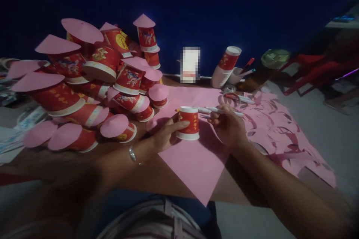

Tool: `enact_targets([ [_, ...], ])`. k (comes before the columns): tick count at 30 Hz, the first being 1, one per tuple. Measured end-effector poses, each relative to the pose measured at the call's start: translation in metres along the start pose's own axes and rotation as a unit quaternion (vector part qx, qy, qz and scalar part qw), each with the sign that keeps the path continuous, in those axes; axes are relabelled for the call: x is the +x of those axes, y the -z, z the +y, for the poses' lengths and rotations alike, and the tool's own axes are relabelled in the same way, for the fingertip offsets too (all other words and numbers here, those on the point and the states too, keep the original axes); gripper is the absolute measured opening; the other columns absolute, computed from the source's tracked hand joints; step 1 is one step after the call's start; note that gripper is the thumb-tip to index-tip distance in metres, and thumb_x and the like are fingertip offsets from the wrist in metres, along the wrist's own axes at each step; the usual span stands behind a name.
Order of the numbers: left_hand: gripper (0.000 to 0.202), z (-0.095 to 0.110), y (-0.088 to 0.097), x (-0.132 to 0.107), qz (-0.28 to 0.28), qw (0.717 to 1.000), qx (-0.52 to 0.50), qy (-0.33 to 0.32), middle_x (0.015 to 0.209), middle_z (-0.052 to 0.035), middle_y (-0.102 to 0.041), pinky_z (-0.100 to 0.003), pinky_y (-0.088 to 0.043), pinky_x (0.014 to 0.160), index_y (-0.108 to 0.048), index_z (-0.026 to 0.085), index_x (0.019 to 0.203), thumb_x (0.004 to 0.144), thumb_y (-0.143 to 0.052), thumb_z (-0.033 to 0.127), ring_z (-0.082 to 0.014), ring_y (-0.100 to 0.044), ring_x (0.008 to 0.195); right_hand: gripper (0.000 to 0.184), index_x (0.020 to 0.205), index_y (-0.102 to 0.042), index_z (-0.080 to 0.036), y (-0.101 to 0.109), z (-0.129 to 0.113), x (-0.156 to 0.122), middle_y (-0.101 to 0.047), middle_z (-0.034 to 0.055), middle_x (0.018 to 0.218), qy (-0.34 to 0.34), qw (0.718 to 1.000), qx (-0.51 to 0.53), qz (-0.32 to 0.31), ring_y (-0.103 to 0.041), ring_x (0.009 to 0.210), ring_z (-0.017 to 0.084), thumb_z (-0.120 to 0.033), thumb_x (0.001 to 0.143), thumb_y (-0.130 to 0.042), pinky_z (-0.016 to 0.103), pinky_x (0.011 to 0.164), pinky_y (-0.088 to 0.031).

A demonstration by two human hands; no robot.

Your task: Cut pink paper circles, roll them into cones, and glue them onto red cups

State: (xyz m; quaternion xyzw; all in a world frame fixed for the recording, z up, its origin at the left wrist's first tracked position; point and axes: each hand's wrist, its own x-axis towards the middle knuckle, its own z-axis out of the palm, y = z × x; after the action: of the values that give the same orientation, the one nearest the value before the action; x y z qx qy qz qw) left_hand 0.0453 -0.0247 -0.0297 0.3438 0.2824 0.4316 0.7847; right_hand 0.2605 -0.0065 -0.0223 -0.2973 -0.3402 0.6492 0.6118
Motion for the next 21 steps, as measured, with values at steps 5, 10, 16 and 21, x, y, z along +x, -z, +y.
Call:
enact_targets([
  [5, 0.051, -0.002, 0.011, 0.003, 0.012, 1.000, 0.014, 0.014, 0.103, -0.0094, -0.075, -0.034, -0.053, 0.079, -0.063, 0.016, 0.125, 0.081, -0.081, 0.037, -0.0223, -0.072, 0.088, 0.019, 0.096, -0.074, -0.026, -0.019, -0.001, -0.031, -0.070, -0.0001, 0.077, 0.057, 0.985, -0.091, -0.133, -0.064, 0.062, 0.015, -0.044, 0.093, -0.071, 0.032, 0.064, -0.059],
  [10, 0.049, -0.001, 0.010, 0.007, 0.041, 0.999, -0.006, -0.006, 0.105, -0.0096, -0.075, -0.037, -0.053, 0.089, -0.066, 0.014, 0.113, 0.078, -0.084, 0.044, -0.0254, -0.070, 0.101, 0.011, 0.106, -0.071, -0.024, -0.029, 0.002, -0.050, -0.073, 0.0054, 0.089, 0.171, 0.891, -0.307, -0.288, -0.071, 0.084, 0.021, -0.027, 0.098, -0.065, 0.038, 0.075, -0.060],
  [16, 0.053, -0.005, 0.009, 0.009, 0.045, 0.999, -0.016, -0.019, 0.116, -0.0121, -0.075, -0.041, -0.050, 0.103, -0.068, 0.015, 0.114, 0.082, -0.080, 0.055, -0.0293, -0.065, 0.119, 0.019, 0.108, -0.063, -0.024, -0.034, -0.002, -0.051, -0.072, 0.0047, 0.086, 0.269, 0.821, -0.414, -0.287, -0.071, 0.079, 0.019, -0.013, 0.093, -0.061, 0.033, 0.068, -0.060],
  [21, 0.051, -0.007, 0.010, 0.008, 0.048, 0.999, -0.002, -0.024, 0.107, -0.0097, -0.075, -0.037, -0.052, 0.095, -0.067, 0.014, 0.119, 0.083, -0.079, 0.048, -0.0243, -0.070, 0.103, 0.009, 0.096, -0.065, -0.024, -0.034, -0.008, -0.061, -0.071, 0.0027, 0.077, 0.317, 0.734, -0.551, -0.238, -0.067, 0.065, 0.016, -0.018, 0.094, -0.059, 0.029, 0.060, -0.056],
])
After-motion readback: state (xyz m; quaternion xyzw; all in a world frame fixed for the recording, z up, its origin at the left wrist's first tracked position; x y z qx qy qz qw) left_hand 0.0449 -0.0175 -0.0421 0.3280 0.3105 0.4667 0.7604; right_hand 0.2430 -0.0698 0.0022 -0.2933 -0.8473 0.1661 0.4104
